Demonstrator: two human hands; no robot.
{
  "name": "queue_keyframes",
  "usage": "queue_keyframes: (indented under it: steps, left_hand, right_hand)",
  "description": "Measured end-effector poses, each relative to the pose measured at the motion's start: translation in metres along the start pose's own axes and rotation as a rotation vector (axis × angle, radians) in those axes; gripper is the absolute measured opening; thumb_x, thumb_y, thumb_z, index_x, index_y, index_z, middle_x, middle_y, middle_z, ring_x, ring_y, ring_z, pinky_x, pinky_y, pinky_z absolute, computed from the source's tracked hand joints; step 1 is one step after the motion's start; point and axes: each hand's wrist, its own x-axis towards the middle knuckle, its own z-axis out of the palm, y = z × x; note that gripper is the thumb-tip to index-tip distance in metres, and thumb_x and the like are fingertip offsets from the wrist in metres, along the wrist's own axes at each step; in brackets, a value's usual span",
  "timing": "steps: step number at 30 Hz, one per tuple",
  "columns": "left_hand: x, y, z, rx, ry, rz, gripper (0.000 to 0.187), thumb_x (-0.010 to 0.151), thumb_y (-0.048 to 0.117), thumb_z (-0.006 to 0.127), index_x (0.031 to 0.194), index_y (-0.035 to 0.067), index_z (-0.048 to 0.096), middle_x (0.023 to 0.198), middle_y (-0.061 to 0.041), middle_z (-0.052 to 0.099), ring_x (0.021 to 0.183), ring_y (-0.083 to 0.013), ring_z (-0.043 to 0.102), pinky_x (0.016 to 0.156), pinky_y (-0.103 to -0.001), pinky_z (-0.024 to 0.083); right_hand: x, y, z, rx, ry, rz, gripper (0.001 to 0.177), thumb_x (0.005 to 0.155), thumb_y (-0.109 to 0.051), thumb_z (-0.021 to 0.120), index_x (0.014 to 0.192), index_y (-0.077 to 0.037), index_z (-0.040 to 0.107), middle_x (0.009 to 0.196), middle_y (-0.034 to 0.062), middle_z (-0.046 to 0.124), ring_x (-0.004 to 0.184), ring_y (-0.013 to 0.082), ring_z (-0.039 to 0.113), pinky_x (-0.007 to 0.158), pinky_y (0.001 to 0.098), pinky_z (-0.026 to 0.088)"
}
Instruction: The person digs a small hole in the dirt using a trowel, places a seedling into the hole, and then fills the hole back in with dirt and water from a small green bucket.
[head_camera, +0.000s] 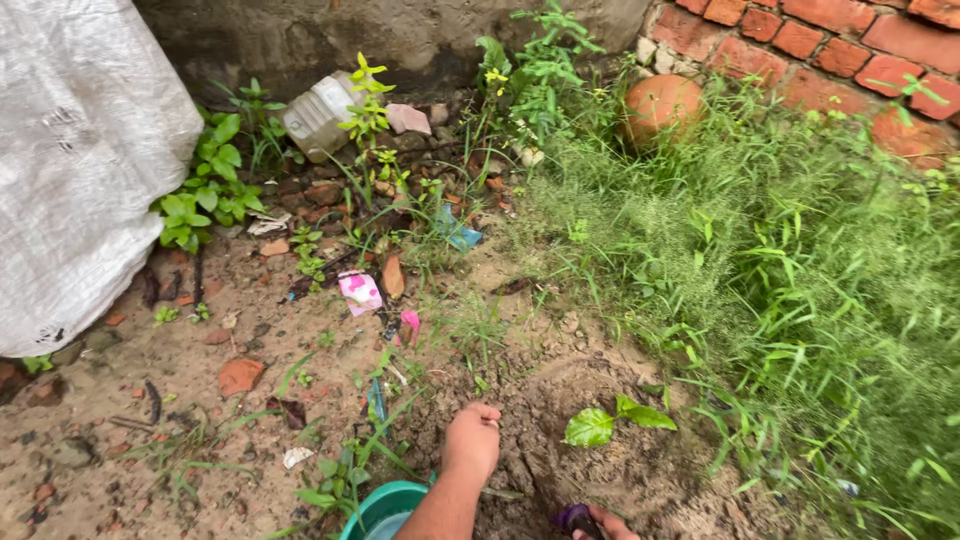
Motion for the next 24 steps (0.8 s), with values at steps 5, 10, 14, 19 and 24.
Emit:
queue_keyframes:
  steps: [5, 10, 14, 19, 24]
  left_hand:
    - [-0.015, 0.0, 0.027, 0.004, 0.058, 0.165, 0.015, 0.09, 0.014, 0.065, 0.098, 0.012, 0.077, 0.098, -0.014, 0.075, 0.092, -0.0312, 0.072, 0.082, -0.04, 0.056]
    - [-0.035, 0.009, 0.035, 0.106, -0.114, 0.139, 0.013, 0.093, 0.018, 0.064, 0.1, 0.015, 0.075, 0.099, -0.013, 0.076, 0.095, -0.031, 0.073, 0.084, -0.042, 0.056]
    - [-0.056, 0.025, 0.033, 0.164, -0.113, 0.083, 0.014, 0.094, 0.02, 0.064, 0.101, 0.017, 0.076, 0.103, -0.013, 0.075, 0.098, -0.0324, 0.07, 0.086, -0.044, 0.055]
    - [-0.068, 0.034, 0.043, 0.17, -0.136, 0.079, 0.013, 0.093, 0.019, 0.064, 0.101, 0.017, 0.075, 0.103, -0.012, 0.075, 0.098, -0.0307, 0.071, 0.087, -0.043, 0.055]
    - [-0.06, 0.023, 0.056, 0.128, -0.172, 0.127, 0.012, 0.094, 0.018, 0.065, 0.1, 0.015, 0.074, 0.099, -0.014, 0.076, 0.094, -0.0296, 0.073, 0.085, -0.041, 0.056]
  right_hand:
    - [-0.028, 0.008, -0.057, 0.291, -0.349, 0.002, 0.06, 0.096, -0.03, 0.062, 0.15, -0.01, 0.045, 0.114, 0.0236, 0.073, 0.091, 0.0291, 0.074, 0.08, 0.0387, 0.059]
    - [-0.059, 0.007, -0.114, 0.302, -0.348, -0.12, 0.06, 0.094, -0.022, 0.064, 0.149, -0.009, 0.045, 0.123, 0.0214, 0.074, 0.098, 0.0333, 0.077, 0.087, 0.0434, 0.06]
    - [-0.075, 0.025, -0.123, 0.019, 0.248, -0.116, 0.057, 0.084, -0.004, 0.074, 0.14, 0.002, 0.07, 0.126, 0.0261, 0.074, 0.104, 0.0325, 0.08, 0.093, 0.0405, 0.062]
    - [-0.058, 0.029, -0.046, 0.001, 0.242, -0.055, 0.047, 0.09, -0.009, 0.072, 0.137, -0.008, 0.068, 0.115, 0.0222, 0.079, 0.08, 0.0284, 0.071, 0.075, 0.04, 0.058]
    - [-0.089, 0.009, -0.118, 0.432, -0.44, -0.003, 0.046, 0.09, -0.025, 0.065, 0.135, -0.016, 0.07, 0.103, 0.0248, 0.076, 0.052, 0.0227, 0.063, 0.046, 0.0339, 0.051]
